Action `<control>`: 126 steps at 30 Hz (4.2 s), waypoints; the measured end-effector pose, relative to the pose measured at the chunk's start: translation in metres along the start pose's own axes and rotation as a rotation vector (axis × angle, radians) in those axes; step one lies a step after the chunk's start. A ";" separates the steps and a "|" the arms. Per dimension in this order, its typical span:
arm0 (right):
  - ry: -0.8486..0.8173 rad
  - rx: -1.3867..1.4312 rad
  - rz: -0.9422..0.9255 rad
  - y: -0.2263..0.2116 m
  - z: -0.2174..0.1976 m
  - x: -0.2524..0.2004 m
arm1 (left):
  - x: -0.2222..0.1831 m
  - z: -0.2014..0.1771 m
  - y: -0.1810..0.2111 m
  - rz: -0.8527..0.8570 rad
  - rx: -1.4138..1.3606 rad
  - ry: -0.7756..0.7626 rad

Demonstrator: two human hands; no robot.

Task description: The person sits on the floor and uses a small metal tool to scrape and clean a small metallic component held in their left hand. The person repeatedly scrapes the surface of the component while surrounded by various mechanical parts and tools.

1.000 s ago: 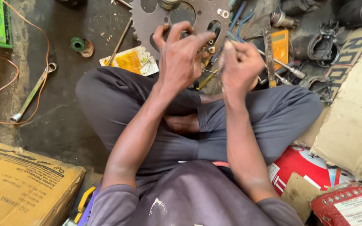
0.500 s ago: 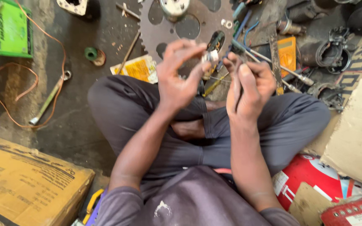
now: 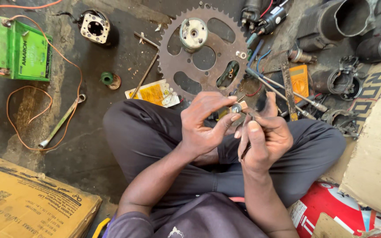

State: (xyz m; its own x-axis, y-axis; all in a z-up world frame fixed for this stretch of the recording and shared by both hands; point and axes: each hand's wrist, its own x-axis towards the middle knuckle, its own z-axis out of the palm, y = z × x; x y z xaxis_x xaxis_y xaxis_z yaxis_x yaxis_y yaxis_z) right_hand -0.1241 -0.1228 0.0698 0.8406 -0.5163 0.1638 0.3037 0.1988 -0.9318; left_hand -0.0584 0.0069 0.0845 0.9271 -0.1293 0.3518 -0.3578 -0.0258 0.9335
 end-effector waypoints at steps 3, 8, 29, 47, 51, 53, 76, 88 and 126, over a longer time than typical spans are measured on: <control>0.020 0.026 0.076 0.001 -0.002 0.002 | 0.003 -0.002 -0.001 -0.174 -0.021 -0.108; -0.011 -0.015 0.276 0.003 -0.017 0.013 | 0.000 -0.002 -0.021 -0.130 -0.023 -0.180; -0.165 0.108 0.574 0.032 -0.025 0.097 | 0.003 0.007 -0.063 -0.193 0.135 -0.048; 0.175 0.213 0.459 0.054 -0.096 0.106 | 0.008 0.004 -0.066 -0.101 0.432 0.017; 0.279 0.311 0.484 0.061 -0.112 0.109 | 0.008 -0.001 -0.063 -0.113 0.427 -0.008; 0.307 0.287 0.471 0.063 -0.115 0.110 | 0.012 0.001 -0.061 -0.091 0.491 -0.029; -0.079 -0.229 0.382 0.064 -0.034 0.065 | 0.010 0.011 -0.064 -0.016 0.702 -0.195; -0.118 -0.298 0.339 0.084 -0.033 0.056 | 0.013 0.006 -0.066 0.019 0.677 -0.184; -0.142 -0.088 0.156 0.070 -0.061 0.037 | 0.013 0.002 -0.076 0.121 0.605 -0.157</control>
State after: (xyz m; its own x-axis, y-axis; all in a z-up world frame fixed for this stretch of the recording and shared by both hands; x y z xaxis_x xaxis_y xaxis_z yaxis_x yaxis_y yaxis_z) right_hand -0.0996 -0.1790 -0.0091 0.9309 -0.3612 0.0542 0.1303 0.1899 -0.9731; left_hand -0.0192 0.0053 0.0180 0.8654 -0.3089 0.3946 -0.5010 -0.5518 0.6668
